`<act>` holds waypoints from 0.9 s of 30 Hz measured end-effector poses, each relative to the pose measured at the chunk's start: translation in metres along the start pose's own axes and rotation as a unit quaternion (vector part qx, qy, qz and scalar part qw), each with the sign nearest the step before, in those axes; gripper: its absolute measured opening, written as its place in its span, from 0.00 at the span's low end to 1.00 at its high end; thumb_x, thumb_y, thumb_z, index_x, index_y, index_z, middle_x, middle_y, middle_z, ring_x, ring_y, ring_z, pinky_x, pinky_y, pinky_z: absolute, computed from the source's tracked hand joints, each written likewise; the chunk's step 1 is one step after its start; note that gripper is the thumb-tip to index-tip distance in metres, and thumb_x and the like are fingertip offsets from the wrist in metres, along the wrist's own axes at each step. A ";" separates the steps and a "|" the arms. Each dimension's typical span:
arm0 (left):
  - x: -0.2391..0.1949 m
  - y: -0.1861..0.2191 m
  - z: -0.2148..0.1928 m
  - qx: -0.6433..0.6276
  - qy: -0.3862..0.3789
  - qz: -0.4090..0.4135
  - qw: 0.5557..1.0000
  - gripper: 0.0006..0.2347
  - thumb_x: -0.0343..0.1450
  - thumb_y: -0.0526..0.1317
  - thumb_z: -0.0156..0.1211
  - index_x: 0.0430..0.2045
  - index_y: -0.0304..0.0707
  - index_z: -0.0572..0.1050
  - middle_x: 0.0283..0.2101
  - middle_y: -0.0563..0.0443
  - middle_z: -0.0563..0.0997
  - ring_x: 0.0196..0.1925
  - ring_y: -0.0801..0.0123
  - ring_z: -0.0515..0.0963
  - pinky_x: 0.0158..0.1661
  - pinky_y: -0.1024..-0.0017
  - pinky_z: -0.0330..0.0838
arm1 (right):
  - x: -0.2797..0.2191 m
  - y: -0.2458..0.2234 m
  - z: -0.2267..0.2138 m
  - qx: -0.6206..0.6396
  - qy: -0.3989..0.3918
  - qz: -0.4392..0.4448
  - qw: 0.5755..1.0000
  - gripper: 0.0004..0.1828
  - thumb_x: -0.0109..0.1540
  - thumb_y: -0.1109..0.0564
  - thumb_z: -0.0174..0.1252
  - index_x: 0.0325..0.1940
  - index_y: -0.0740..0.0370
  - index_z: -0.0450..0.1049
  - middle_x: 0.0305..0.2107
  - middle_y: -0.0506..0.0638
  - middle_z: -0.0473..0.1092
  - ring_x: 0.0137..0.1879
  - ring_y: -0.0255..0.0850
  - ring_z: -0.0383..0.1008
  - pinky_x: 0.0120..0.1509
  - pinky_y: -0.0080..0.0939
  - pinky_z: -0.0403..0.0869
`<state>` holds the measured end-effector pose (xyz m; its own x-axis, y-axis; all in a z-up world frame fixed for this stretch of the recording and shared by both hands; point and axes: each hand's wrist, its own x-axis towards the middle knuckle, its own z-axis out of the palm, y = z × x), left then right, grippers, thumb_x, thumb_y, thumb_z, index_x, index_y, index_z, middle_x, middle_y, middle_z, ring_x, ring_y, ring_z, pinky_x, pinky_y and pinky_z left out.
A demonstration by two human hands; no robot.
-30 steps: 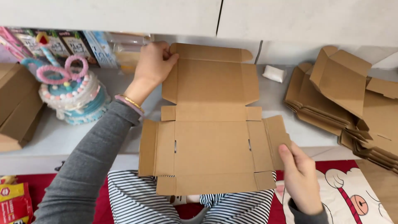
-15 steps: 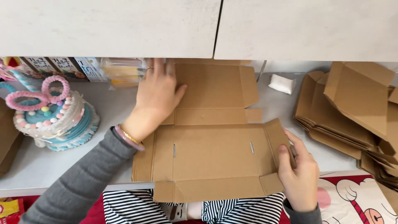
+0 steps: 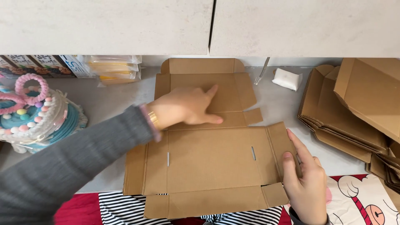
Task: The person assembles a flat cardboard box by folding its sides and tucking the flaps into place. They repeat this process with a second box, folding the sides and securing the flaps to form a rectangular container.
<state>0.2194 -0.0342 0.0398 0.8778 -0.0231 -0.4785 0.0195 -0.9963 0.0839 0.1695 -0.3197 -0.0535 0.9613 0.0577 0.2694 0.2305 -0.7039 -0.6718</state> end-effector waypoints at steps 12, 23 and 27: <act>0.078 0.006 0.009 -0.012 0.192 0.057 0.980 0.37 0.69 0.74 0.46 0.49 0.34 0.73 0.44 0.45 0.81 0.43 0.49 0.82 0.35 0.54 0.74 | 0.002 0.020 0.010 -0.034 0.025 -0.056 0.998 0.28 0.67 0.58 0.47 0.73 0.51 0.70 0.14 0.45 0.52 0.28 0.44 0.52 0.46 0.43 0.64; 0.013 -0.078 0.028 0.055 0.188 -0.080 0.977 0.36 0.72 0.75 0.42 0.39 0.36 0.76 0.40 0.38 0.82 0.41 0.42 0.83 0.35 0.50 0.74 | 0.005 0.036 0.019 -0.081 0.051 -0.044 0.994 0.29 0.66 0.55 0.45 0.72 0.45 0.73 0.13 0.48 0.56 0.30 0.52 0.55 0.48 0.51 0.66; -0.022 -0.071 0.043 0.056 0.172 -0.122 0.976 0.35 0.75 0.73 0.42 0.31 0.35 0.80 0.39 0.37 0.83 0.41 0.41 0.82 0.39 0.51 0.74 | 0.005 0.032 0.016 -0.076 0.047 -0.063 0.994 0.28 0.67 0.56 0.44 0.72 0.48 0.72 0.14 0.46 0.55 0.29 0.50 0.53 0.48 0.51 0.65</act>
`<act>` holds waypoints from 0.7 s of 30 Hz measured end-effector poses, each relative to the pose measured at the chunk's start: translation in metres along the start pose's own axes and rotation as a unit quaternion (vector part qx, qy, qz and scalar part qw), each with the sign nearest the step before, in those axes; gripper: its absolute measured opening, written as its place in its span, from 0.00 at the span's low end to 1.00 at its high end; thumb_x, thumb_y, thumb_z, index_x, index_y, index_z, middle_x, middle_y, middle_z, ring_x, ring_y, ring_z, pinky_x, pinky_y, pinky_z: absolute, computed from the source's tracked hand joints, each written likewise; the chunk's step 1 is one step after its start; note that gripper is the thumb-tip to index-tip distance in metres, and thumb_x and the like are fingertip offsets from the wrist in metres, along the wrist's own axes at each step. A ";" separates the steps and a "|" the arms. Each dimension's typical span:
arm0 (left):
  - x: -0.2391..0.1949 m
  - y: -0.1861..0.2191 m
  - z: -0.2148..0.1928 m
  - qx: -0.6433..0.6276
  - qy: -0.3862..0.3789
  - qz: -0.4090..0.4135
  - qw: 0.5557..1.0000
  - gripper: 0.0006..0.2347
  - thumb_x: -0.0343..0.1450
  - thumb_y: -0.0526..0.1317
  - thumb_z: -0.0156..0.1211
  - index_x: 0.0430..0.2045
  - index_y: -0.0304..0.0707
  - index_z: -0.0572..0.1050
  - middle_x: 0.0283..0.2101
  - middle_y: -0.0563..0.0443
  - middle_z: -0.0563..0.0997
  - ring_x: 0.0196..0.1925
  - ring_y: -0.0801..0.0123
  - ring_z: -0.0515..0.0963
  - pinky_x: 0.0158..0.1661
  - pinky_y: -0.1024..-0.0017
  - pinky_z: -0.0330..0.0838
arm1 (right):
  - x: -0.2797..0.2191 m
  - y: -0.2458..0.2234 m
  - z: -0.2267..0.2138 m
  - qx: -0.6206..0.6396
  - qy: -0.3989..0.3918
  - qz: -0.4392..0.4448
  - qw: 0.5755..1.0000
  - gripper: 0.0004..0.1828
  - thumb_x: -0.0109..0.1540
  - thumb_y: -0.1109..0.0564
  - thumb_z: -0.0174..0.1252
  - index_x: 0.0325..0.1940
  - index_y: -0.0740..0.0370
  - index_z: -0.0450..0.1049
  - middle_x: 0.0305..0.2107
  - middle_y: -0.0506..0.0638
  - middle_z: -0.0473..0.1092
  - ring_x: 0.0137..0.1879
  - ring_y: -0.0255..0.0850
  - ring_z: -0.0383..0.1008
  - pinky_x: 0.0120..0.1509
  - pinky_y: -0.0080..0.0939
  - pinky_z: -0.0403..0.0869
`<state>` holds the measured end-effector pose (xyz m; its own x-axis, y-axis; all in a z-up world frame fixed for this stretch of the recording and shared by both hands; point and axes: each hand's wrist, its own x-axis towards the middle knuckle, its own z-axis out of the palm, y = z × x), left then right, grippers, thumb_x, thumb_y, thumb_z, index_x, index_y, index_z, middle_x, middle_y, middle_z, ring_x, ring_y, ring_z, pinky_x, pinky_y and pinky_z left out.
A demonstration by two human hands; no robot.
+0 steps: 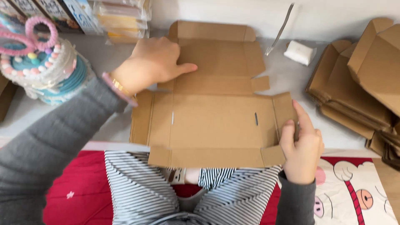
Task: The person assembles a flat cardboard box by folding its sides and tucking the flaps into place. They repeat this process with a second box, folding the sides and securing the flaps to form a rectangular container.
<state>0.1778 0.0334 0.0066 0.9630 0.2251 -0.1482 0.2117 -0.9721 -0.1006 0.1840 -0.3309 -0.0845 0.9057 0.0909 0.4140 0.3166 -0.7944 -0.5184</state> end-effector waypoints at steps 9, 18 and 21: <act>-0.191 0.100 0.053 -0.143 0.307 0.251 0.907 0.25 0.73 0.60 0.56 0.51 0.36 0.75 0.51 0.44 0.74 0.47 0.51 0.72 0.48 0.54 0.66 | -0.003 -0.017 -0.016 0.070 -0.004 -0.062 0.996 0.27 0.69 0.61 0.42 0.71 0.65 0.73 0.17 0.48 0.55 0.24 0.43 0.54 0.39 0.47 0.62; -0.216 0.088 0.109 -0.179 0.490 0.102 0.847 0.10 0.74 0.48 0.70 0.43 0.46 0.81 0.45 0.59 0.79 0.44 0.63 0.75 0.45 0.62 0.64 | -0.067 -0.085 -0.060 0.093 0.094 -0.244 0.961 0.19 0.83 0.61 0.44 0.68 0.79 0.75 0.52 0.66 0.60 0.60 0.56 0.62 0.57 0.52 0.66; -0.212 0.088 0.128 -0.228 0.534 0.114 0.806 0.10 0.73 0.42 0.73 0.43 0.41 0.82 0.43 0.57 0.79 0.42 0.64 0.74 0.44 0.65 0.63 | -0.088 -0.140 -0.047 0.092 -0.073 -0.251 0.961 0.20 0.73 0.51 0.44 0.54 0.55 0.81 0.49 0.51 0.67 0.61 0.46 0.65 0.74 0.51 0.56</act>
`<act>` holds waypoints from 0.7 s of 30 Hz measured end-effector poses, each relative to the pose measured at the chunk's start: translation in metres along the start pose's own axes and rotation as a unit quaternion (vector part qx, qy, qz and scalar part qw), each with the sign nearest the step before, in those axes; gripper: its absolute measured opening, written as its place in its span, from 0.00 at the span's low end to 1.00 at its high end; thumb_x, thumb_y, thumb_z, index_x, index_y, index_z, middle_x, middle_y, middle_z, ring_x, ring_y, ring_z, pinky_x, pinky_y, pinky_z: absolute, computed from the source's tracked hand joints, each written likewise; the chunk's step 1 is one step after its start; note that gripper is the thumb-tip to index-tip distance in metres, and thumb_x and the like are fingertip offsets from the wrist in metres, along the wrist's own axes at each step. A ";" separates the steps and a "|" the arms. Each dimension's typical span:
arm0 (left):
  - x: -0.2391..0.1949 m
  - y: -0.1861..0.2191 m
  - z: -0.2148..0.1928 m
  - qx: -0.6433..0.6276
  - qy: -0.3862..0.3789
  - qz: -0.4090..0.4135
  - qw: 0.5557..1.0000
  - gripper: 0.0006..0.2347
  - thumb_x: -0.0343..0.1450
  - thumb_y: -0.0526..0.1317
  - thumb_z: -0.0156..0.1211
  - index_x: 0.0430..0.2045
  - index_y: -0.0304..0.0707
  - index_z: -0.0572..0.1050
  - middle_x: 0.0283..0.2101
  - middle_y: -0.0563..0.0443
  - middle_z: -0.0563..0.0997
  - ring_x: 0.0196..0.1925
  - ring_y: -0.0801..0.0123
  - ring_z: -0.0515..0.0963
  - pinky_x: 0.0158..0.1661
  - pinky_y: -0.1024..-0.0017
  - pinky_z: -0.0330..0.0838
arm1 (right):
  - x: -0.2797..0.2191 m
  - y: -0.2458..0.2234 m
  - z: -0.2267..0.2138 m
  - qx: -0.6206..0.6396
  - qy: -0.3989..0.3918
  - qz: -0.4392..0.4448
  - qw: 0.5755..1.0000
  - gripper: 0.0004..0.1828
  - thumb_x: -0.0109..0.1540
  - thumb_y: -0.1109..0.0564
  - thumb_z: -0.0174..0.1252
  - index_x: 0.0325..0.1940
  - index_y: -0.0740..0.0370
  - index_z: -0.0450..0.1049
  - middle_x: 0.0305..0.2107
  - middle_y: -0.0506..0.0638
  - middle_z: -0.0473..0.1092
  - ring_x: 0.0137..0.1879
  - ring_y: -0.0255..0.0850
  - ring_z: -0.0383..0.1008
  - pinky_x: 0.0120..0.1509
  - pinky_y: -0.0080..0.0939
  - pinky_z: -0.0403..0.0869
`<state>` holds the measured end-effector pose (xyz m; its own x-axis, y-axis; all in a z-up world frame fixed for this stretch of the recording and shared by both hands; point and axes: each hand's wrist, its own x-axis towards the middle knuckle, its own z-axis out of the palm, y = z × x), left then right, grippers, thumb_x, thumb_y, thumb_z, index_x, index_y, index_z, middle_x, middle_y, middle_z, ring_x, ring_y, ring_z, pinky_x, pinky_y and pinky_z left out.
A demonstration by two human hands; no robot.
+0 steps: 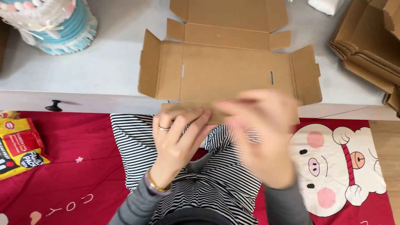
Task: The person assembles a flat cardboard box by folding its sides and tucking the flaps into place. They repeat this process with a second box, folding the sides and securing the flaps to form a rectangular container.
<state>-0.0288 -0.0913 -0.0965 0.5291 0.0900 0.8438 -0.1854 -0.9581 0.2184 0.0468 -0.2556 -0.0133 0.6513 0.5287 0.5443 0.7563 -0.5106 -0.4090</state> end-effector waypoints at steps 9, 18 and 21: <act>-0.005 -0.018 0.013 -0.023 0.113 0.062 0.991 0.07 0.72 0.41 0.69 0.29 0.40 0.79 0.37 0.57 0.83 0.39 0.68 0.79 0.41 0.68 0.69 | 0.003 0.018 0.027 -0.048 -0.128 -0.108 0.985 0.18 0.69 0.42 0.46 0.54 0.42 0.80 0.47 0.42 0.69 0.51 0.45 0.66 0.51 0.52 0.59; 0.019 -0.022 -0.005 0.020 0.038 0.057 0.997 0.11 0.75 0.54 0.64 0.35 0.49 0.81 0.38 0.63 0.78 0.32 0.69 0.69 0.39 0.70 0.63 | -0.011 0.075 -0.042 -0.224 -0.111 0.022 0.968 0.19 0.73 0.48 0.45 0.53 0.42 0.83 0.48 0.40 0.71 0.48 0.45 0.68 0.56 0.50 0.59; 0.028 -0.022 -0.016 0.006 -0.038 0.051 0.998 0.14 0.76 0.53 0.63 0.37 0.42 0.78 0.43 0.54 0.78 0.45 0.62 0.77 0.48 0.65 0.71 | 0.024 0.048 -0.040 -0.299 -0.131 -0.042 0.944 0.13 0.70 0.46 0.52 0.51 0.43 0.83 0.47 0.40 0.71 0.52 0.44 0.72 0.55 0.49 0.60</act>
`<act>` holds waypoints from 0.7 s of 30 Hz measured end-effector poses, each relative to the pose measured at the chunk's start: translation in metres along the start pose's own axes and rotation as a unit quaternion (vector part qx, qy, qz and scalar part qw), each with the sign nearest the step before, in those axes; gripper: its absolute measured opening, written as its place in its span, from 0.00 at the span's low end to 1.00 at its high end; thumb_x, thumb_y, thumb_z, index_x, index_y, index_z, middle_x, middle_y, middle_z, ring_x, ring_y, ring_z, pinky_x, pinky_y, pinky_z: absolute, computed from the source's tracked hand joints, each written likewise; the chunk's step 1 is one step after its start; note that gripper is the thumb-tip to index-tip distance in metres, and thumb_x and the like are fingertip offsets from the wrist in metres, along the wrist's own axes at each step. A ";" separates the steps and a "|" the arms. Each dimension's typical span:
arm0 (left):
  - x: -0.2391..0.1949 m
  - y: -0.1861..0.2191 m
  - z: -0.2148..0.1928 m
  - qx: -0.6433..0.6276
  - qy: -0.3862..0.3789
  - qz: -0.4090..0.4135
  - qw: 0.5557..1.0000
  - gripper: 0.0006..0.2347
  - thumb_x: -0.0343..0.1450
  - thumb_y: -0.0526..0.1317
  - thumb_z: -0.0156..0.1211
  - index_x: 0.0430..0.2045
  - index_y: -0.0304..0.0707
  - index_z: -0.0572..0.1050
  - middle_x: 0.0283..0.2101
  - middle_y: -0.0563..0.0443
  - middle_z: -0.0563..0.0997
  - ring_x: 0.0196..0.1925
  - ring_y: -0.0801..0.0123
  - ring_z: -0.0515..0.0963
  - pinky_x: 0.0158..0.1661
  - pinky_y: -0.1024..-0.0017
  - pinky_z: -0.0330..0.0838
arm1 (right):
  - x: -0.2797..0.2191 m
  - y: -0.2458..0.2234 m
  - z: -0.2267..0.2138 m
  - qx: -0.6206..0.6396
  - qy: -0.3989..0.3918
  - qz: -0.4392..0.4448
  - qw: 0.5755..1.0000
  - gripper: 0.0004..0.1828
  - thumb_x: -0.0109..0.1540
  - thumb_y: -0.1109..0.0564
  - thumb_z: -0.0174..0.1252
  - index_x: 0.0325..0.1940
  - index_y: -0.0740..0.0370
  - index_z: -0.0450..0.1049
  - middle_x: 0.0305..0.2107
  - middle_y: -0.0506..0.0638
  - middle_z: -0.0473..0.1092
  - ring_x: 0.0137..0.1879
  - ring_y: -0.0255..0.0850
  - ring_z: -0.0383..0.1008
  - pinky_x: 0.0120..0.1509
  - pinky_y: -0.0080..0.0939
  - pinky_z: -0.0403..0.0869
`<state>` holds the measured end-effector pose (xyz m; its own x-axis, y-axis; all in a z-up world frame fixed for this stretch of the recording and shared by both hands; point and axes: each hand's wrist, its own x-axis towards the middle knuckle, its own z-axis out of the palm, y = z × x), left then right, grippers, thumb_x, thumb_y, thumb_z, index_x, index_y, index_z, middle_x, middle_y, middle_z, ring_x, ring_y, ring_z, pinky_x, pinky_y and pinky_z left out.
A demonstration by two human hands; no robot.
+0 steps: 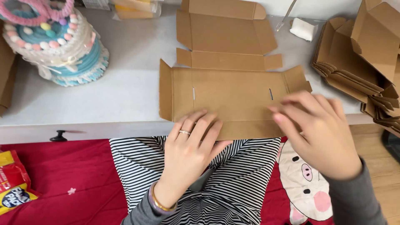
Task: The person assembles a flat cardboard box by folding its sides and tucking the flaps into place. They repeat this process with a second box, folding the sides and securing the flaps to form a rectangular container.
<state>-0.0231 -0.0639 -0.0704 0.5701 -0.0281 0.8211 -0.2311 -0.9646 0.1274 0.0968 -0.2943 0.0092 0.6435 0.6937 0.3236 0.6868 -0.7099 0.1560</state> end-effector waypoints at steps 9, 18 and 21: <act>0.008 0.000 -0.001 0.048 -0.061 -0.015 0.997 0.15 0.74 0.28 0.49 0.52 0.35 0.78 0.57 0.48 0.80 0.58 0.62 0.79 0.57 0.64 0.73 | 0.126 -0.065 0.044 0.073 -0.045 -0.203 0.975 0.26 0.72 0.40 0.39 0.69 0.42 0.71 0.43 0.44 0.72 0.44 0.42 0.75 0.54 0.51 0.65; 0.006 -0.012 0.006 0.033 -0.039 -0.019 0.998 0.15 0.75 0.27 0.47 0.48 0.39 0.82 0.56 0.53 0.83 0.56 0.70 0.83 0.56 0.71 0.75 | 0.104 0.003 0.031 0.040 -0.108 -0.084 0.990 0.24 0.70 0.41 0.40 0.63 0.41 0.75 0.48 0.42 0.73 0.49 0.48 0.76 0.50 0.58 0.72; 0.008 -0.015 0.008 0.035 -0.025 -0.018 0.999 0.12 0.75 0.28 0.52 0.45 0.39 0.83 0.54 0.53 0.84 0.53 0.71 0.84 0.54 0.72 0.77 | 0.098 0.034 0.028 -0.005 -0.170 -0.003 0.985 0.26 0.69 0.38 0.38 0.66 0.37 0.72 0.49 0.39 0.73 0.51 0.50 0.78 0.55 0.55 0.67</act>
<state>-0.0088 -0.0522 -0.0696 0.6160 -0.0046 0.7877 -0.1557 -0.9810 0.1160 0.1923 -0.2471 0.0200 0.7172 0.6968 -0.0089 0.6881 -0.7061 0.1673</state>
